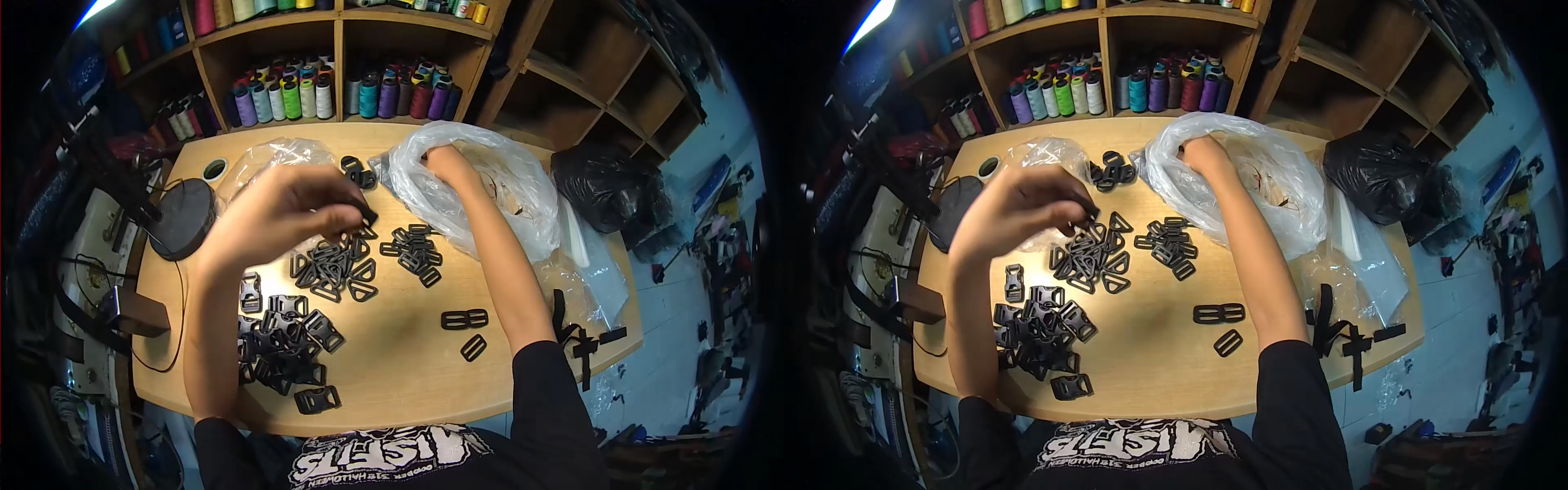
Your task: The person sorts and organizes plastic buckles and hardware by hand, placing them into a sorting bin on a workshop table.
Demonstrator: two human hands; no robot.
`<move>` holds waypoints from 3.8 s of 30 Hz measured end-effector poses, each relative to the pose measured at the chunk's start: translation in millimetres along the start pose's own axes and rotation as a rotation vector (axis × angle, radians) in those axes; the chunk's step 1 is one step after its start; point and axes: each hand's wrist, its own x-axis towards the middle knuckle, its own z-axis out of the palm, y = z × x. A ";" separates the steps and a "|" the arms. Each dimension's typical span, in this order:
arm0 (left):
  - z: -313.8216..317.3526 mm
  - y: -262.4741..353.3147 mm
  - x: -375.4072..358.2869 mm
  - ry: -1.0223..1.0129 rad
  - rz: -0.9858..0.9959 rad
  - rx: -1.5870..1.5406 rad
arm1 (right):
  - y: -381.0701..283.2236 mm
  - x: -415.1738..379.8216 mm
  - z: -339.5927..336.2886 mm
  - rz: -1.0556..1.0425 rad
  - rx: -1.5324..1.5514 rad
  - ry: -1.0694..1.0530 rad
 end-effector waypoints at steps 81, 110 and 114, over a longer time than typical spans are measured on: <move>149.7 -48.3 40.6 -0.413 -0.130 0.117 | -11.0 -146.8 -54.9 0.107 0.117 0.262; 109.7 -83.2 152.8 0.272 0.937 1.063 | -3.6 -155.4 -59.4 0.077 -0.047 0.101; 128.9 -91.2 155.4 -0.024 0.507 0.960 | -6.7 -153.4 -65.6 0.125 -0.049 -0.058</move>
